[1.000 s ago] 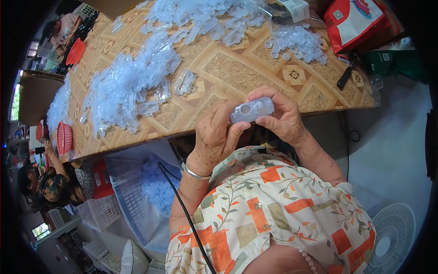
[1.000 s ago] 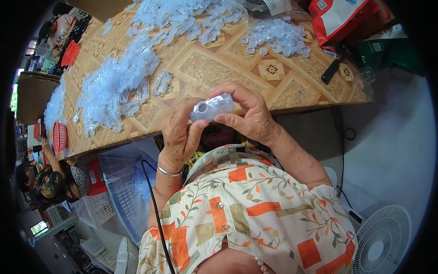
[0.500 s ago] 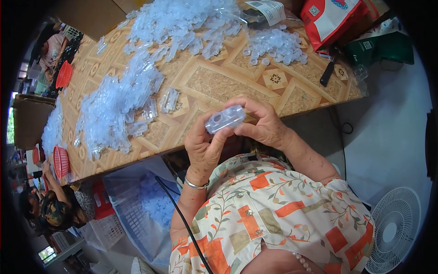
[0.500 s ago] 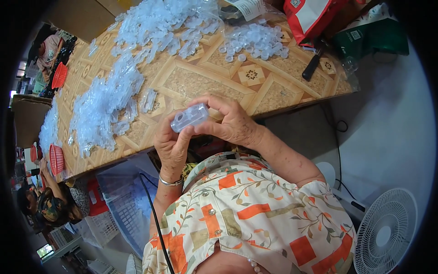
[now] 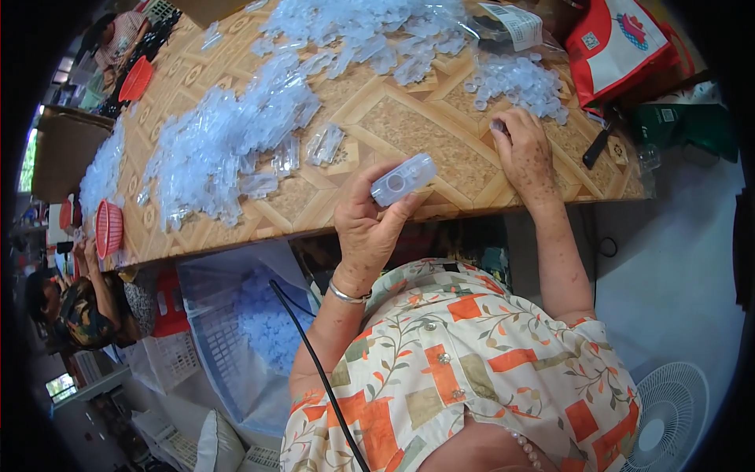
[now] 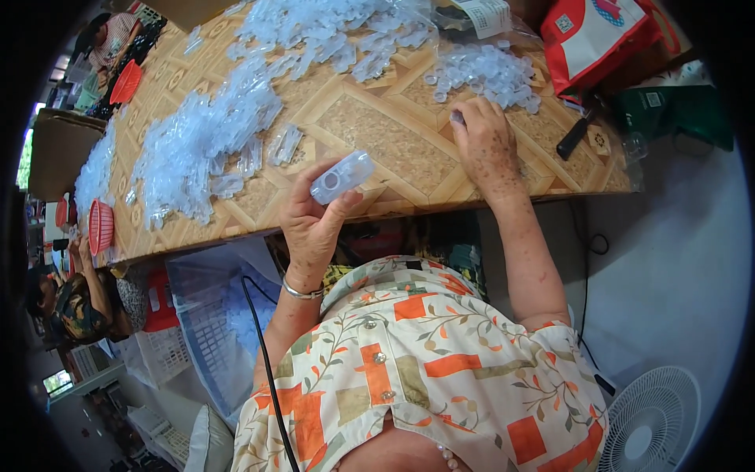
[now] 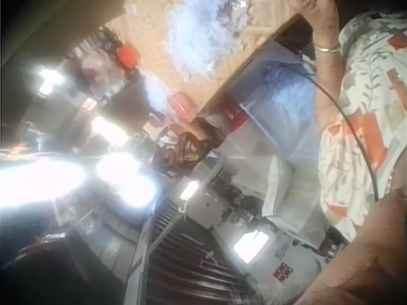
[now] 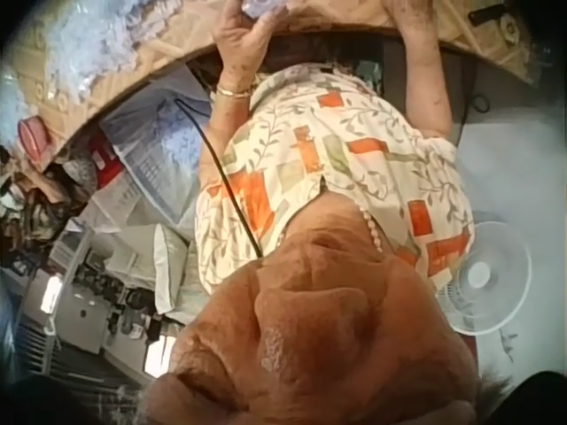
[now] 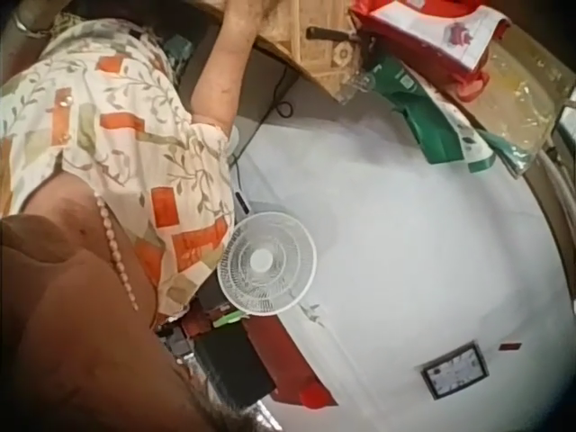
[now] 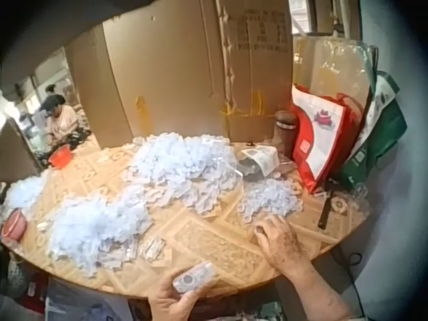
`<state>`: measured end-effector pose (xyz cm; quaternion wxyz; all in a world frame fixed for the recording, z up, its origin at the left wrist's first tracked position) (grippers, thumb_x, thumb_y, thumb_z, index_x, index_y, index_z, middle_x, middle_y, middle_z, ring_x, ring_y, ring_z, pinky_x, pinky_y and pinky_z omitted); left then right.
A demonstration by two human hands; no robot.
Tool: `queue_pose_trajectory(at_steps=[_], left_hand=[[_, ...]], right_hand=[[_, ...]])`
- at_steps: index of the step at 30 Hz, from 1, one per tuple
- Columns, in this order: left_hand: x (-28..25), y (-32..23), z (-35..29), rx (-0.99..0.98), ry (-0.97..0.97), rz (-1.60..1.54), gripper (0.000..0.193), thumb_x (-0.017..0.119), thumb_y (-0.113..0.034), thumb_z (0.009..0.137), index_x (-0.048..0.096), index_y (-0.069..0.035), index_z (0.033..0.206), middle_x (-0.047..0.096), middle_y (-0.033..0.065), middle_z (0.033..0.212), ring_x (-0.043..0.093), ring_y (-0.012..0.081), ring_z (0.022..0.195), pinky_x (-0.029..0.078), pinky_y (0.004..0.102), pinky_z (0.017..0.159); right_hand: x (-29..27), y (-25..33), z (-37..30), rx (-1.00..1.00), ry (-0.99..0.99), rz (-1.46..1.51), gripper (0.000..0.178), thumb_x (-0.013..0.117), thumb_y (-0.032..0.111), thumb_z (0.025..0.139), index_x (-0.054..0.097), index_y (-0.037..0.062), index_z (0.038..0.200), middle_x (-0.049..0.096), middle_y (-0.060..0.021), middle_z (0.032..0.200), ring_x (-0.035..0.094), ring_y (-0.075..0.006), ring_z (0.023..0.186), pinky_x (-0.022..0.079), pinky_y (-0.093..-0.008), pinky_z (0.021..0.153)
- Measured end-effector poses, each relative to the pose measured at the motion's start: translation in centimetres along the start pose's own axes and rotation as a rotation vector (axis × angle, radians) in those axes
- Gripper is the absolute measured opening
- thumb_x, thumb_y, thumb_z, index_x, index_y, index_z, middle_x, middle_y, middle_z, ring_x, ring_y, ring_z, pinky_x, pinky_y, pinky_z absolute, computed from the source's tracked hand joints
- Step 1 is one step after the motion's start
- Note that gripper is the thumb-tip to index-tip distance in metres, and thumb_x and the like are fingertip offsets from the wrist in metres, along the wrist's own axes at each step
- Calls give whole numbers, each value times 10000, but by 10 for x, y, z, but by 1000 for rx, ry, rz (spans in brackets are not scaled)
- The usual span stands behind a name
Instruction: The person picks up plastic pieces from the table and fits and presses them together by hand to assemble small plastic housings.
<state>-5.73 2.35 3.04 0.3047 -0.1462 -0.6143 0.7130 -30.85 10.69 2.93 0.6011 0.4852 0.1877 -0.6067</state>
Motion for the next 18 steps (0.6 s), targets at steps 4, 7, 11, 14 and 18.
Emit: queue_pose_trajectory(at_steps=[4, 7, 11, 14, 18], left_hand=[[4, -3, 0, 48, 14, 105, 415, 733, 25, 890, 606, 21, 1284, 656, 89, 1214, 638, 150, 1086, 571, 263, 853], [8, -7, 1, 15, 16, 116, 387, 740, 14, 890, 638, 12, 1264, 674, 79, 1187, 648, 126, 1037, 560, 246, 832], [10, -3, -1, 6, 30, 237, 378, 750, -1, 890, 660, -9, 1257, 688, 55, 1134, 652, 89, 948, 555, 230, 791], [10, 4, -2, 16, 23, 249, 411, 775, -18, 855, 659, -32, 1249, 704, 64, 1055, 660, 88, 886, 542, 235, 699], [8, 9, -4, 47, 32, 328, 416, 796, -45, 827, 667, -36, 1222, 718, 76, 973, 668, 98, 793, 531, 244, 647]], right_hand=[[-5, 12, -6, -43, 30, -17, 186, 669, 78, 878, 640, 35, 1057, 617, -130, 1021, 587, -350, 1042, 483, -439, 889], [-10, 25, -12, -11, 85, 127, 158, 662, 75, 905, 649, 25, 1055, 623, -112, 996, 623, -310, 954, 512, -392, 843], [-19, 49, -14, 78, 47, 599, 163, 671, 40, 917, 674, 18, 1079, 648, -87, 1042, 641, -203, 892, 529, -308, 798], [-29, 75, -14, -61, 42, 748, 212, 683, 4, 898, 684, 20, 1110, 660, -89, 1080, 643, -176, 912, 530, -286, 801], [-35, 98, -17, -212, 87, 751, 319, 709, -38, 830, 690, 30, 1141, 665, -118, 1082, 668, -233, 948, 545, -320, 805]])
Point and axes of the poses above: each hand's wrist, its own z-axis towards the middle knuckle, its own x-axis out of the palm, y = z × x, the point moved 4 cm from there along z, towards the middle knuckle
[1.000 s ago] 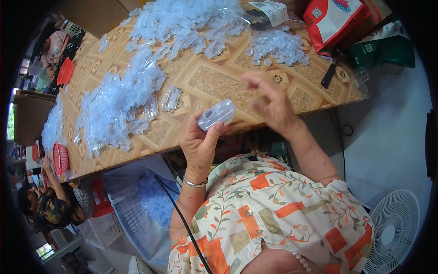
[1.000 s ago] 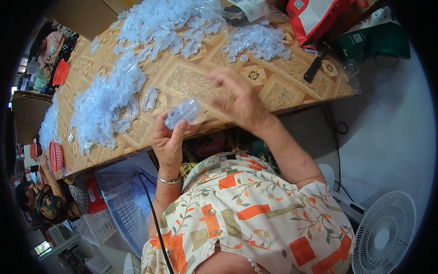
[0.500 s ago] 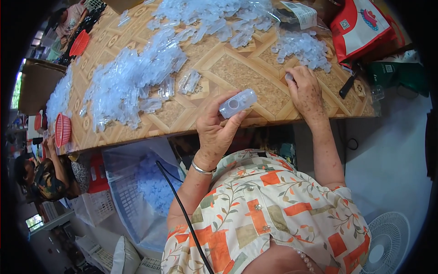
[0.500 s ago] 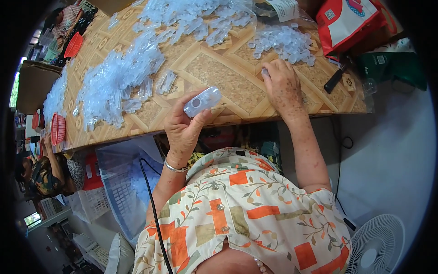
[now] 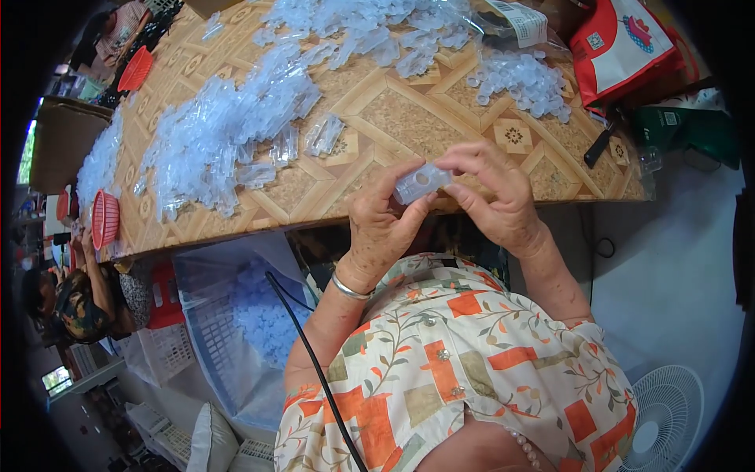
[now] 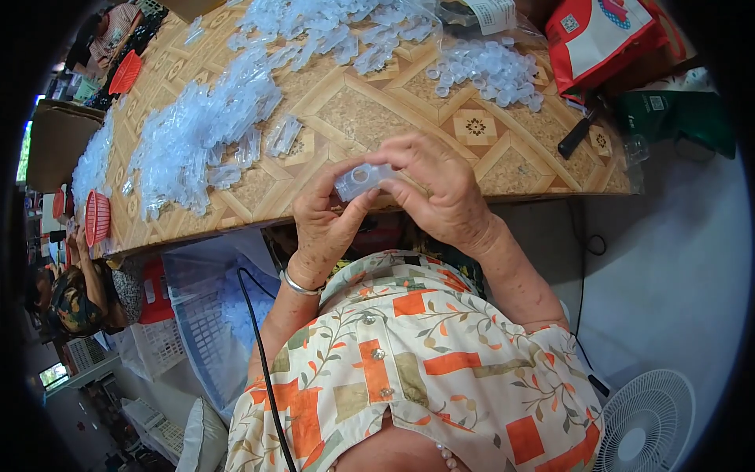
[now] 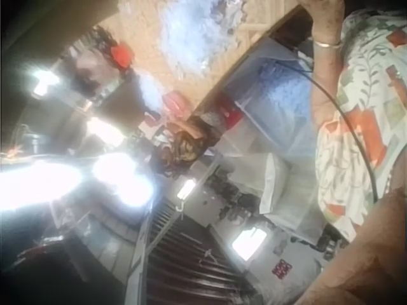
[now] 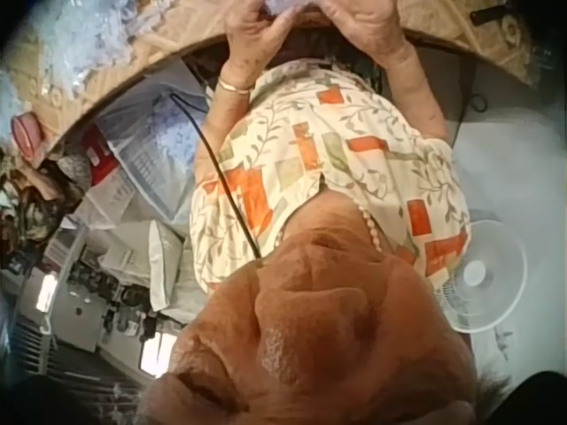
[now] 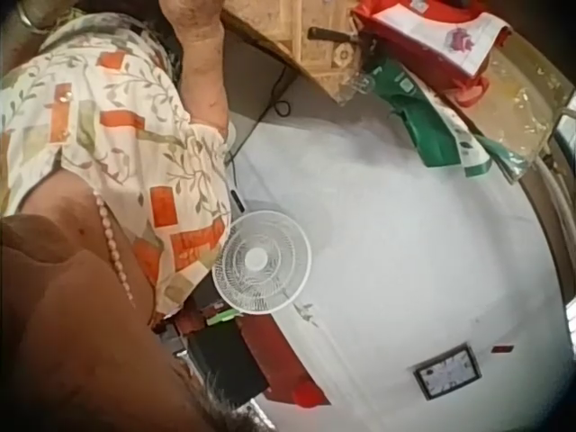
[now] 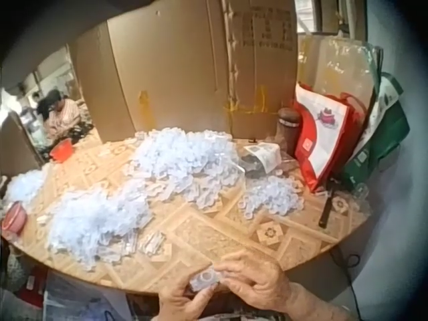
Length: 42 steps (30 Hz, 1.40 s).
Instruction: The person picks up plastic pieces from the table and fits and presses them together by hand to assemble small plastic housings.
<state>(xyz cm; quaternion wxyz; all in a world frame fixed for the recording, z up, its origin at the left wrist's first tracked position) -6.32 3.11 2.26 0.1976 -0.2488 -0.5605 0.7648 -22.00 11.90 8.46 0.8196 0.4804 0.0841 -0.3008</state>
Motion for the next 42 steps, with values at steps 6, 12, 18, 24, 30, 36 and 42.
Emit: queue_pose_trajectory(at_steps=[6, 12, 18, 24, 30, 36, 42], left_hand=[[0, -12, 2, 126, 14, 125, 394, 801, -77, 800, 673, -32, 1170, 710, 114, 853, 673, 180, 653, 533, 286, 595], [-1, -19, 1, 193, 37, 229, 341, 791, -91, 816, 665, -29, 1126, 696, 144, 848, 686, 235, 654, 529, 316, 578], [1, -14, 1, 160, 67, 278, 316, 815, -115, 809, 675, -29, 1079, 705, 145, 837, 693, 276, 717, 535, 344, 634], [1, -2, -2, 225, 60, 270, 310, 768, -93, 828, 640, -34, 1104, 674, 163, 868, 673, 340, 706, 520, 385, 606], [-1, 0, -1, 213, 81, 299, 291, 758, -83, 828, 635, -25, 1085, 676, 182, 876, 685, 375, 749, 535, 412, 635], [-3, 6, -1, 159, 121, 234, 292, 755, -66, 857, 642, -17, 1121, 702, 119, 884, 693, 239, 758, 553, 336, 686], [-2, 7, -5, -117, 261, -65, 305, 691, -109, 954, 590, -5, 1222, 660, 36, 956, 649, 125, 859, 542, 277, 790]], right_hand=[[12, -5, -5, -53, 27, -113, 375, 730, -39, 771, 698, 48, 1134, 668, -129, 1069, 677, -298, 955, 559, -365, 794], [15, -3, -4, -96, 50, -183, 345, 744, -13, 757, 713, 43, 1096, 677, -119, 1048, 677, -299, 937, 559, -369, 784], [17, -10, -8, -64, 86, -179, 320, 747, -11, 762, 718, 31, 1077, 679, -115, 1039, 676, -293, 923, 557, -367, 771], [24, -16, -9, -107, 97, -141, 324, 758, -3, 754, 712, 20, 1074, 670, -106, 1016, 661, -287, 886, 553, -365, 743], [26, -3, -3, -207, 131, -314, 295, 762, 8, 752, 697, 1, 1039, 642, -93, 949, 629, -275, 864, 538, -366, 729], [25, -18, 0, -87, 175, -145, 272, 762, 3, 760, 711, 34, 1025, 643, -97, 960, 621, -275, 865, 531, -371, 761], [26, -28, -6, 193, 138, 231, 282, 761, 15, 813, 745, 72, 1089, 653, -84, 1082, 642, -212, 1002, 527, -318, 854]])
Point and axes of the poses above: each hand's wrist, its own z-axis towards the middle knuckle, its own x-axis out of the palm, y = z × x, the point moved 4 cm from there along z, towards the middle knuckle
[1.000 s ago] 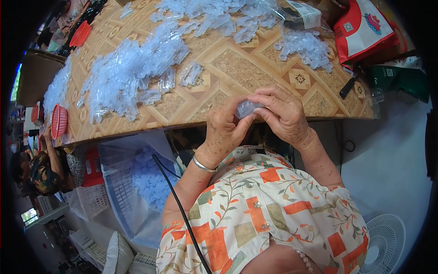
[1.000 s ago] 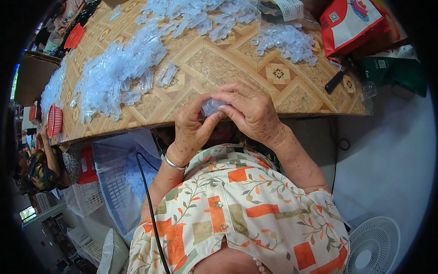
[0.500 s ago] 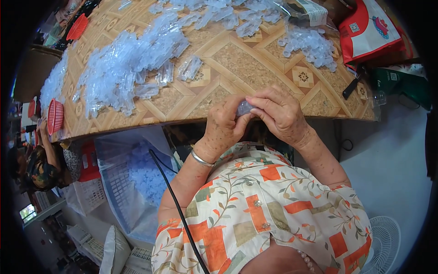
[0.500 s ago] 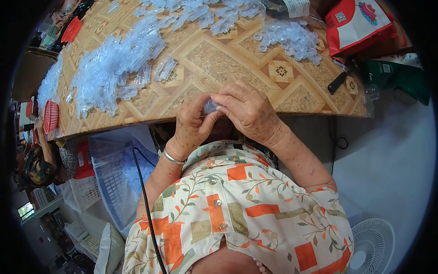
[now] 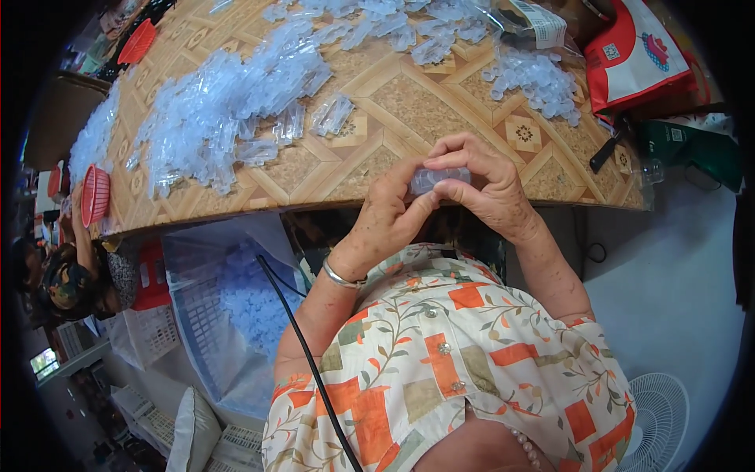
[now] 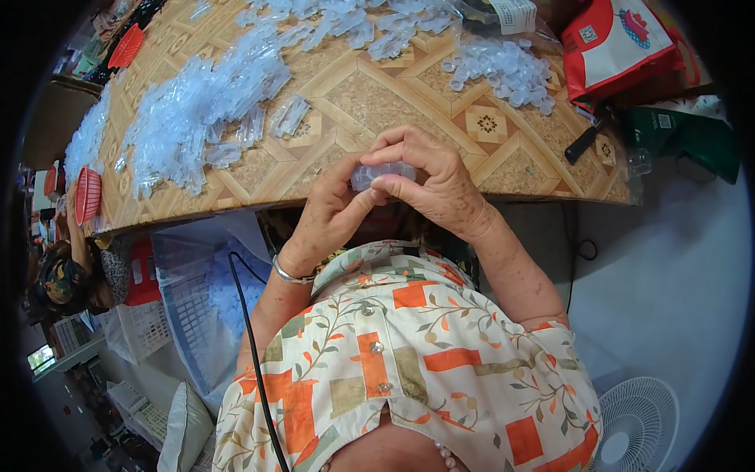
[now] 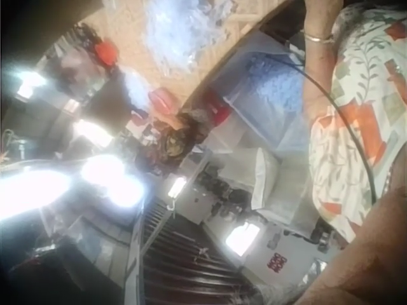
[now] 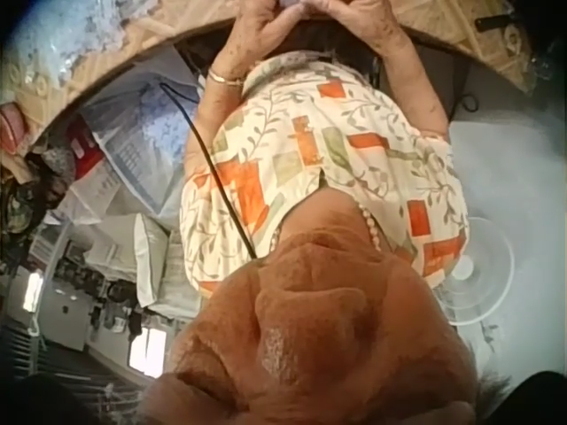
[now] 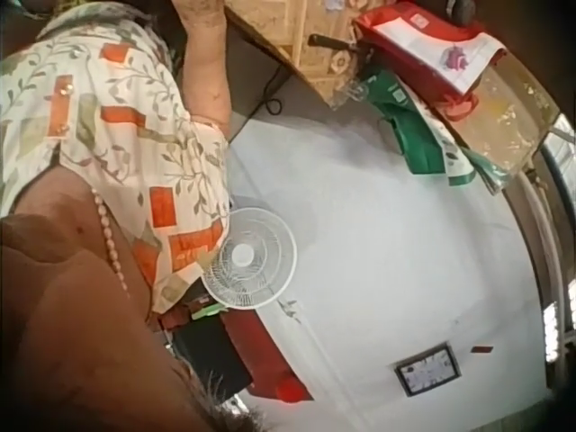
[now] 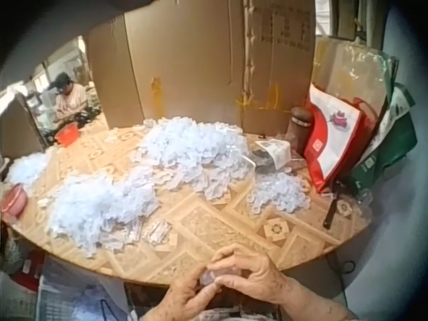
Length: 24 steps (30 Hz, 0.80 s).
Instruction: The person picks up plastic pieces from the table and fits and presses them together by hand to assemble small plastic housings.
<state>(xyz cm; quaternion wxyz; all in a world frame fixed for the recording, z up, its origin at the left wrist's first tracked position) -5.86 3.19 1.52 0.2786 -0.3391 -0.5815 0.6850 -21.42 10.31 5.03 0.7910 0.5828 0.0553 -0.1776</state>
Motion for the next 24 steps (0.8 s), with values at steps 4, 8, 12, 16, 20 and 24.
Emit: queue_pose_trajectory(at_steps=[4, 8, 12, 16, 20, 24], left_hand=[[-1, -19, -1, -109, 26, -452, 328, 632, -172, 1001, 575, 5, 1271, 645, 46, 1073, 622, 115, 987, 514, 264, 873], [-1, -21, -3, -131, 2, -520, 348, 579, -222, 1045, 563, 20, 1294, 644, 64, 1117, 612, 114, 1042, 517, 254, 899], [-4, -23, -8, -36, -14, -517, 344, 580, -217, 1047, 561, 10, 1306, 651, 66, 1118, 606, 107, 1051, 522, 254, 900], [-8, -34, -15, 29, -36, -519, 352, 559, -209, 1056, 551, 7, 1334, 627, 77, 1232, 597, 127, 1116, 503, 273, 951], [-11, -42, -20, 281, -45, -255, 382, 558, -191, 1054, 537, 22, 1370, 596, 105, 1337, 563, 167, 1219, 452, 299, 1040], [-12, -50, -33, 290, -60, -336, 377, 572, -175, 1044, 548, 28, 1362, 582, 113, 1360, 542, 174, 1250, 428, 307, 1064]], right_hand=[[-1, 13, 6, -28, 50, -38, 301, 774, 37, 819, 744, 76, 1116, 647, -84, 1109, 638, -210, 1048, 525, -310, 876], [6, 28, 10, -104, 88, -210, 298, 774, -11, 791, 739, 64, 1078, 645, -78, 1135, 633, -196, 1053, 505, -320, 921], [12, 33, 8, -111, 135, -213, 402, 787, 28, 778, 709, 65, 1171, 627, -109, 1222, 617, -221, 1114, 488, -333, 972], [16, 38, 0, 8, -19, 123, 626, 785, 180, 876, 513, 62, 1427, 534, -101, 1326, 602, -211, 1152, 528, -333, 956], [32, 31, -10, 250, -21, 464, 712, 744, 297, 942, 401, 21, 1501, 479, -120, 1409, 563, -174, 1197, 500, -314, 1006], [45, 42, -12, 147, -79, 478, 699, 745, 253, 942, 396, 37, 1508, 503, -123, 1400, 524, -182, 1259, 482, -316, 1031]])
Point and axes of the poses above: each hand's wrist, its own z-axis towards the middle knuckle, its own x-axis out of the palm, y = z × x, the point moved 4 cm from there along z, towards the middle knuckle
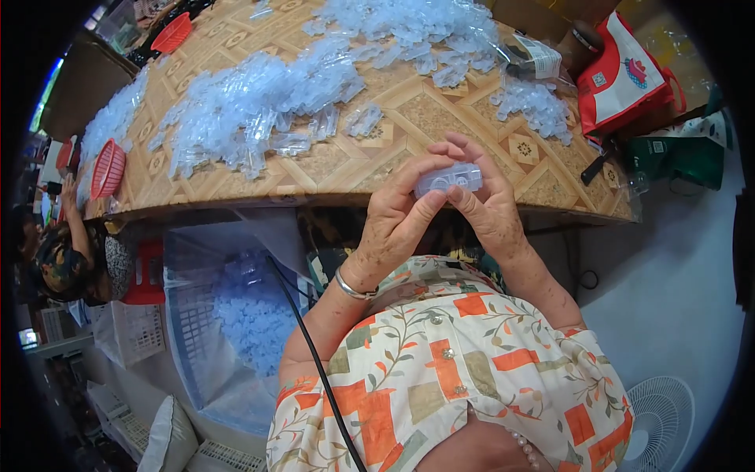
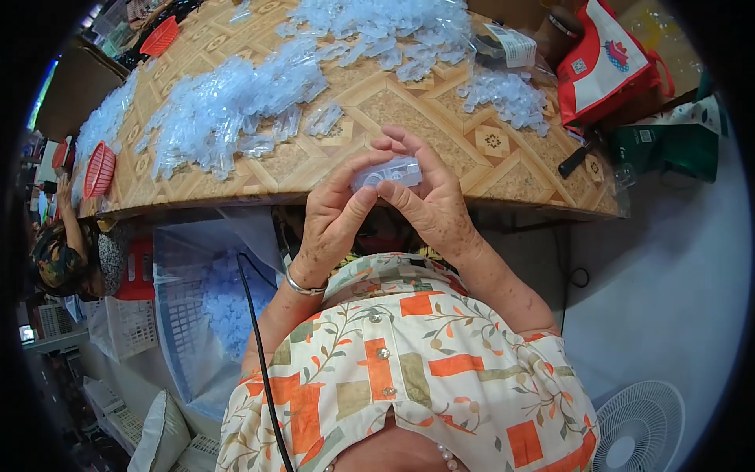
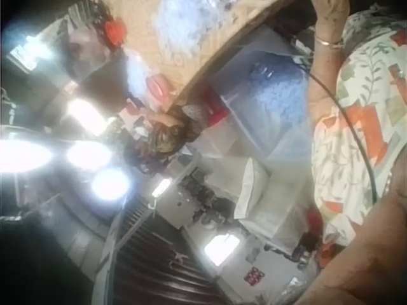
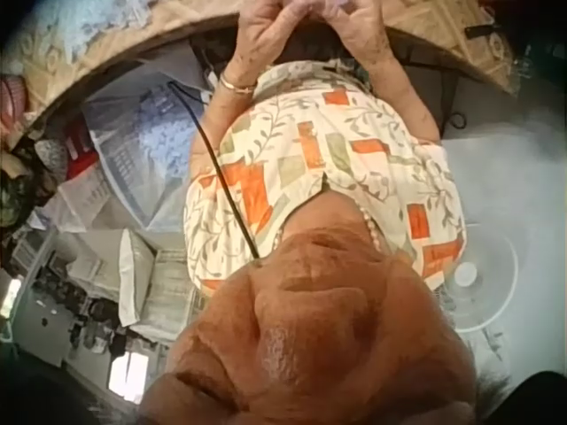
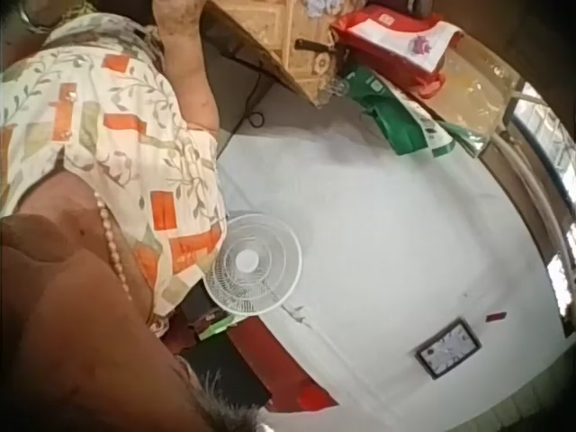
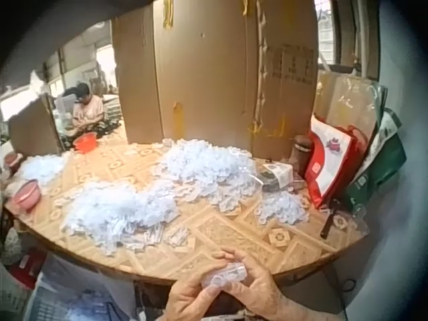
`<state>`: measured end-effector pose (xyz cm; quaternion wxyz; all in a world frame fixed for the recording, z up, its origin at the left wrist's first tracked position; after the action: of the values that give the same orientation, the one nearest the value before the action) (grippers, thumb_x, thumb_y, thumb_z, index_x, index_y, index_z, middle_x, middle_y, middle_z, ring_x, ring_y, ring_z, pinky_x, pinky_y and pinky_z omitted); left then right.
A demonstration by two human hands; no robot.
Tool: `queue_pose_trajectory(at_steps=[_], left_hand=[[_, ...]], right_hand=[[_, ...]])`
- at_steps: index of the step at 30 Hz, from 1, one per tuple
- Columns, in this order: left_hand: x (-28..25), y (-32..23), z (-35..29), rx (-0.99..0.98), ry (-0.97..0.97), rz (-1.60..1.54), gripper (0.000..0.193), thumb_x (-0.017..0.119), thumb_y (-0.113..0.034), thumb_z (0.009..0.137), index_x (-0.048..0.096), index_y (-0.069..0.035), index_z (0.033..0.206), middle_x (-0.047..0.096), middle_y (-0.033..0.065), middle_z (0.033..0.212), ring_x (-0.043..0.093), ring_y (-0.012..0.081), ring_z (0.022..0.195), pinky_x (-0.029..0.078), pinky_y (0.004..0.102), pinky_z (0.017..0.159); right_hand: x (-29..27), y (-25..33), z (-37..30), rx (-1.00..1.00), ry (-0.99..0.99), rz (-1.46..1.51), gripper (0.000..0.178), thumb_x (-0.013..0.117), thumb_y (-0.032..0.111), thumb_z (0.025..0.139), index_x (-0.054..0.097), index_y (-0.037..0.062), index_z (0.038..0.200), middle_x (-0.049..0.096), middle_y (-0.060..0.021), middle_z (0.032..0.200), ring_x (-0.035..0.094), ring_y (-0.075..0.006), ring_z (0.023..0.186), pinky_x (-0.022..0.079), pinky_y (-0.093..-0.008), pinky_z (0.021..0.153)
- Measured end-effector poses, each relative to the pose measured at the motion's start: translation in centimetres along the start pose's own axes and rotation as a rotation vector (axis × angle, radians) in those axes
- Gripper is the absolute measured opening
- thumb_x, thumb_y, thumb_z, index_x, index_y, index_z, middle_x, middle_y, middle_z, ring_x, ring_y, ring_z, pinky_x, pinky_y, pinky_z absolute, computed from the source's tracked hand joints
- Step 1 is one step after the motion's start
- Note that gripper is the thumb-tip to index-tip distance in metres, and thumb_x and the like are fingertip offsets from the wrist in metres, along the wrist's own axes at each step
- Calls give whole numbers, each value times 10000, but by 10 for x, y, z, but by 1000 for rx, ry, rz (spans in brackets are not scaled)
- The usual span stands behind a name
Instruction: The person picks up plastic pieces from the table and fits and presses them together by hand to assemble small plastic housings.
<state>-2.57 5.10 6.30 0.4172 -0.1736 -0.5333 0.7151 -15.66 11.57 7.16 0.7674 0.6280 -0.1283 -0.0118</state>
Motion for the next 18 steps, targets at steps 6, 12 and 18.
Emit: queue_pose_trajectory(at_steps=[6, 12, 18], left_hand=[[-4, -24, -16, 51, -183, -29, 313, 642, -111, 981, 601, 2, 1269, 647, 106, 1203, 617, 189, 1073, 486, 311, 945], [-7, -37, -29, 192, -203, 351, 326, 703, -156, 934, 628, 11, 1204, 671, 176, 1091, 663, 290, 974, 522, 339, 819], [-2, -42, -42, 197, -139, 479, 411, 744, -181, 895, 596, 23, 1220, 642, 205, 1092, 661, 355, 941, 534, 374, 807]], right_hand=[[16, 38, -12, -552, -84, -551, 554, 792, 150, 858, 585, 96, 1369, 540, -128, 1388, 537, -240, 1256, 463, -358, 1049], [36, 56, -27, -849, -20, -1115, 412, 836, 108, 725, 743, 136, 1125, 663, -43, 1151, 602, -255, 1053, 467, -395, 932], [38, 59, -30, -762, -22, -1155, 344, 846, 80, 693, 733, 112, 1017, 671, -45, 1053, 620, -249, 966, 486, -378, 878]])
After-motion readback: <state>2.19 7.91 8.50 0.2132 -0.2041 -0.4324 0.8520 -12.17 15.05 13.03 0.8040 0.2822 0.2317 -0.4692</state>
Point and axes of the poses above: each hand's wrist, its own z-axis towards the middle knuckle, its own x-axis out of the palm, y = z × x, the point moved 4 cm from there along z, towards the middle knuckle
